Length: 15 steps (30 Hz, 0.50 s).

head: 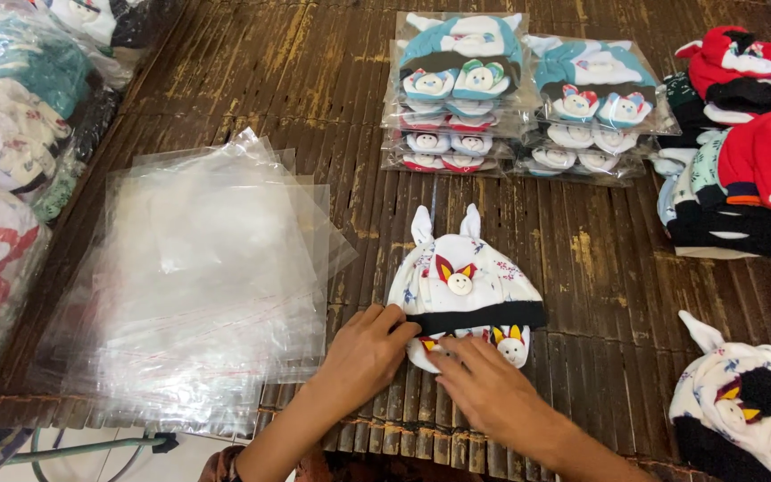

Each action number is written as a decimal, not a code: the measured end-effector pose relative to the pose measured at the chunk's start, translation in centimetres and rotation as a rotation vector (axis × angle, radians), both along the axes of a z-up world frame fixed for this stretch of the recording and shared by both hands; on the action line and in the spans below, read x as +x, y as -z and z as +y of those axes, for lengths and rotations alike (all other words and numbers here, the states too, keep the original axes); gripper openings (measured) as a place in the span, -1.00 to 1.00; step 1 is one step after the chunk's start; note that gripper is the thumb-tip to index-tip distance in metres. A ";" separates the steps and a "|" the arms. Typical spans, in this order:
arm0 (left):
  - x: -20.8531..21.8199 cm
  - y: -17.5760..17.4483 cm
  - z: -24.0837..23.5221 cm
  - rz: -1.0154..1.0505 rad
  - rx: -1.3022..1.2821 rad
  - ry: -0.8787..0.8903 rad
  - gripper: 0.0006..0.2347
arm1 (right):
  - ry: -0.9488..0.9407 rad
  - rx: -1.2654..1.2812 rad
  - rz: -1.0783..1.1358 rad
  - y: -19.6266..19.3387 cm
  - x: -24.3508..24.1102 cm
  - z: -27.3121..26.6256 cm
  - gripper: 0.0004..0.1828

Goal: Packaging baby hats and booties into clear plastic bags.

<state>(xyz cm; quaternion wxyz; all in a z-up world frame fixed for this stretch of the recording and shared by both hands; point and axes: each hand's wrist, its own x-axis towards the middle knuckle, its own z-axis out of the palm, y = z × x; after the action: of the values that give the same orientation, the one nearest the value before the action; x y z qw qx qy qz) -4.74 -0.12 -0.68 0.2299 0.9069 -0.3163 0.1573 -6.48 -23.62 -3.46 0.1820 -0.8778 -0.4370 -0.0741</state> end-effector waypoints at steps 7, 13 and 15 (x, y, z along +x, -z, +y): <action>1.2 -0.8 4.8 0.043 0.048 -0.049 -0.74 | 0.353 0.122 0.141 -3.7 2.1 -6.6 -0.68; 5.5 -2.9 15.8 0.369 0.962 -0.482 -0.75 | 0.558 0.278 0.175 -6.5 0.7 -7.6 -0.74; 5.9 -3.7 18.2 0.524 0.370 -0.821 -0.67 | 0.598 0.226 0.222 -6.0 0.6 -8.0 -0.76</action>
<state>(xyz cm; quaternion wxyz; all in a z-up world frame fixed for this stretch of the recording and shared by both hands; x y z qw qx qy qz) 1.14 18.08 3.01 0.0566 0.9906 0.1110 -0.0566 -5.89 -31.65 2.56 0.2947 -0.9441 -0.1267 -0.0761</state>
